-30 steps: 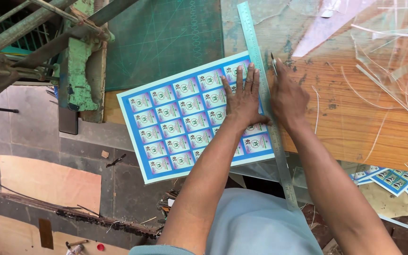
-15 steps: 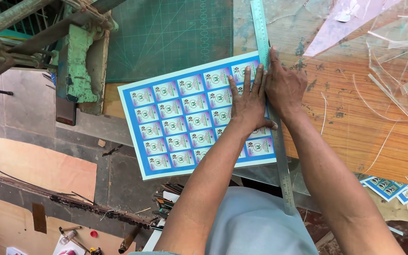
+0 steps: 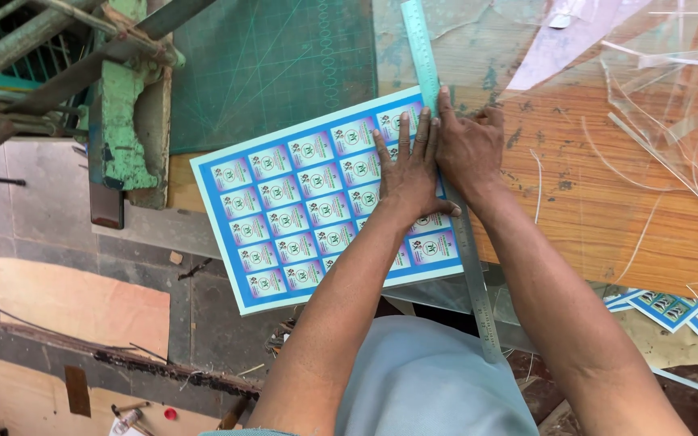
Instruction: Cutting plastic film and mounting it onto a printed sheet using a ruler and a knife.
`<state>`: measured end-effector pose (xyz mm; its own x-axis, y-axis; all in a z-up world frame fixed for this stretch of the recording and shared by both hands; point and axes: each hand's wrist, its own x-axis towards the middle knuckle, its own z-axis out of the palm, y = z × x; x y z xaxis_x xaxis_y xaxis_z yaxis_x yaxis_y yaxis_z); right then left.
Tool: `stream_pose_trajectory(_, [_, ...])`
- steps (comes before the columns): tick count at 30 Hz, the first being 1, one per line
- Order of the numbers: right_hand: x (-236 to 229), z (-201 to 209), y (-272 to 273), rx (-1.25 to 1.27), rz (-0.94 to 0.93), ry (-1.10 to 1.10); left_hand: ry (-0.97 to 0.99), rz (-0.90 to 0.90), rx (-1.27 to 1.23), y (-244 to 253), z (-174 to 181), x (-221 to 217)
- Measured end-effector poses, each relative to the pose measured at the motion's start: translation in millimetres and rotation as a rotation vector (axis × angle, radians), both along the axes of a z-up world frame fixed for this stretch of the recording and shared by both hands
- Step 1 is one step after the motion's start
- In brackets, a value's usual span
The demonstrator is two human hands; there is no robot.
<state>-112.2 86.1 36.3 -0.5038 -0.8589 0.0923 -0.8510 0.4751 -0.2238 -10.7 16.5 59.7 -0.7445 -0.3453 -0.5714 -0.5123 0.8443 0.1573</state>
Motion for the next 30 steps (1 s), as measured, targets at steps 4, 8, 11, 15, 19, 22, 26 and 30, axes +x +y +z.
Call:
stream_pose_trajectory(4, [5.6,2.6,10.5,0.021,0.006,0.0,-0.047,-0.016,0.023,-2.9,1.0,-2.0])
stream_pose_trajectory(8, [17.6,-5.4,34.1,0.037,0.017,0.01,-0.017,-0.01,0.021,-1.9,-1.8,-0.3])
stream_pose_trajectory(11, [29.2,-5.7,56.4,0.048,0.008,-0.036,0.01,-0.008,-0.003,-0.2,-13.8,1.7])
stream_pose_trajectory(15, [52.5,11.5,90.4,0.069,0.002,-0.116,0.075,0.016,-0.001,1.2,-17.0,5.0])
stream_pose_trajectory(19, [82.4,23.1,134.8,0.048,-0.02,-0.142,0.066,-0.005,-0.014,1.1,-17.6,5.9])
stream_pose_trajectory(22, [108.2,35.4,176.7,0.075,-0.029,-0.107,0.055,0.0,0.0,2.7,-17.7,6.4])
stream_pose_trajectory(26, [145.0,48.1,234.3,0.112,-0.023,-0.115,0.038,0.0,-0.014,2.7,-15.9,7.6])
stream_pose_trajectory(30, [169.9,55.6,272.0,0.108,-0.05,-0.159,0.062,-0.009,-0.037,2.5,-20.0,7.4])
